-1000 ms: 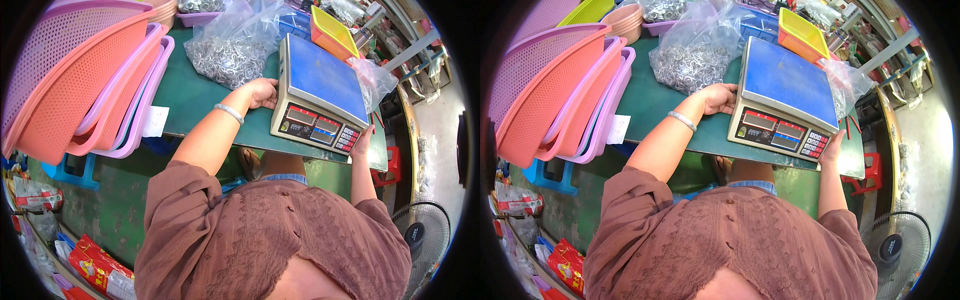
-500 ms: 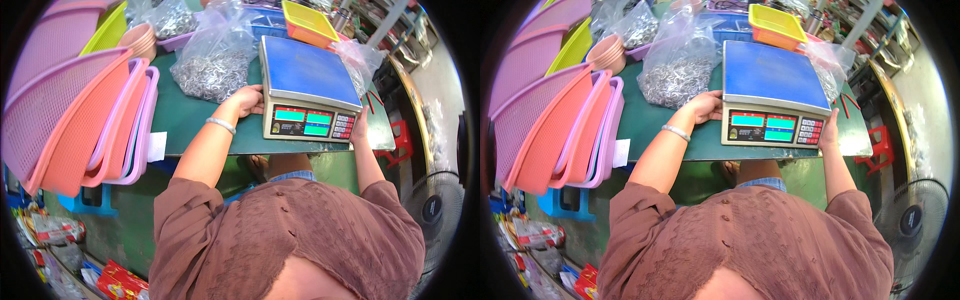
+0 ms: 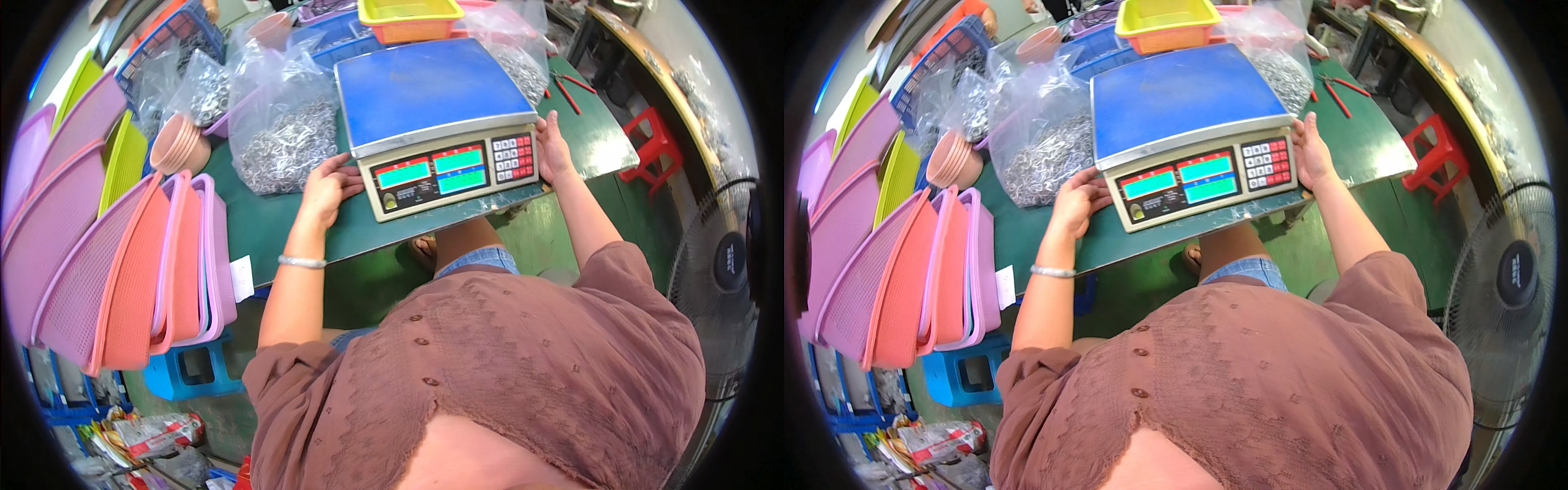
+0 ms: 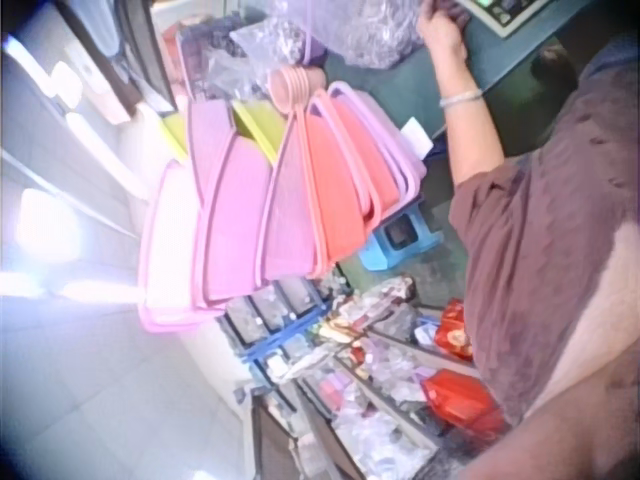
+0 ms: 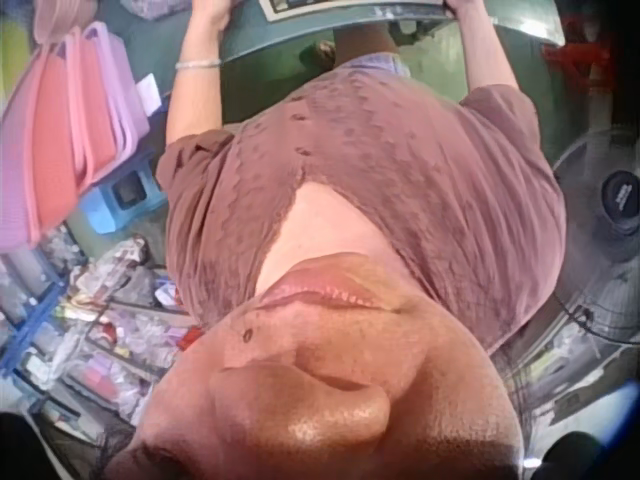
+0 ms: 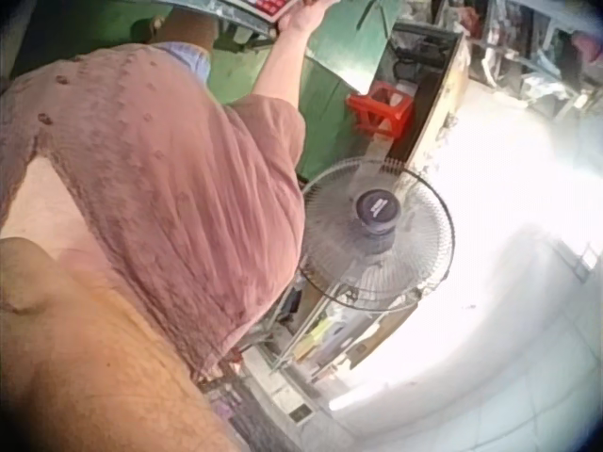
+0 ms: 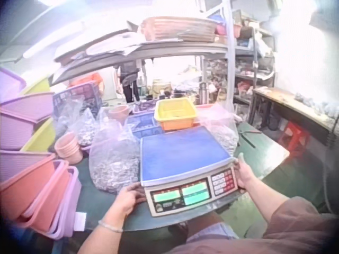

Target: The person places an electronic scale on a table, turns it on, and then uses their hands to weigh small metal rings from plastic bags, adding and removing rings to reach a specific weight.

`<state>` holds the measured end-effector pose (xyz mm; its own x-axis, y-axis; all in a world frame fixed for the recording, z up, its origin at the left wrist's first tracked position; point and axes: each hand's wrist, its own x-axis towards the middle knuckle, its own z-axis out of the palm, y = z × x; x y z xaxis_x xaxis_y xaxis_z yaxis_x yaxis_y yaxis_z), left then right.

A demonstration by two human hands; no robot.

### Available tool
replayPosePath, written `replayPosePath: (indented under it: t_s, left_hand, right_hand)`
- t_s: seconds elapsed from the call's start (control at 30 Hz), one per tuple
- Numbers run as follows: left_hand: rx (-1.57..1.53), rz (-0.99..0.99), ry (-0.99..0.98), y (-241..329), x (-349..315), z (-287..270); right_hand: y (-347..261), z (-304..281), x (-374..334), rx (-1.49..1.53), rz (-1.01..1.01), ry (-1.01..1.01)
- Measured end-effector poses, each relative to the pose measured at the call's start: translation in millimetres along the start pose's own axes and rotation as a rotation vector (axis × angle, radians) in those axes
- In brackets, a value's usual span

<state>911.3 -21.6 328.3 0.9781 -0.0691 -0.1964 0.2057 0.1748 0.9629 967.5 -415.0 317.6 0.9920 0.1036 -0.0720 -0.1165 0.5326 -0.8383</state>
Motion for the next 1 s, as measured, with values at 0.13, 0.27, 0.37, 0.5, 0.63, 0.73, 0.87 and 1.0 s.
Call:
replayPosePath:
  t_s: [0.13, 0.27, 0.37, 0.5, 0.63, 0.73, 0.87, 1.0]
  left_hand:
    - [0.319, 0.175, 0.259, 1.8, -14.1, -26.2]
    - [0.761, 0.540, 0.739, 11.6, -15.2, -53.6]
    - [0.898, 0.633, 0.977, 37.4, -12.3, -61.7]
    - [1.078, 0.776, 1.064, 74.1, 8.9, -74.2]
    - [1.160, 0.760, 1.026, 106.8, 46.2, -92.2]
    - [1.129, 0.761, 0.942, 120.5, 55.7, -107.0]
    - [1.007, 0.986, 0.900, 106.0, 34.4, -101.0]
    - [0.915, 1.134, 0.865, 89.1, 18.3, -95.0]
  right_hand:
    - [2.7, -5.3, -0.4, 0.042, -0.019, -0.017]
    - [2.8, -10.0, -4.0, 0.096, -0.051, -0.071]
    - [-1.6, -11.3, -5.5, 0.126, -0.063, -0.102]
    - [-27.5, -9.3, -3.7, -0.113, -0.275, 0.236]
    - [-84.4, 59.0, 6.6, -0.442, -0.589, 0.166]
    - [-103.0, 139.6, 25.6, -0.773, -0.618, -0.189]
    - [-82.5, 254.2, 78.1, -1.177, -0.897, -0.617]
    - [-30.0, 361.5, 137.0, -1.511, -0.858, -0.845]
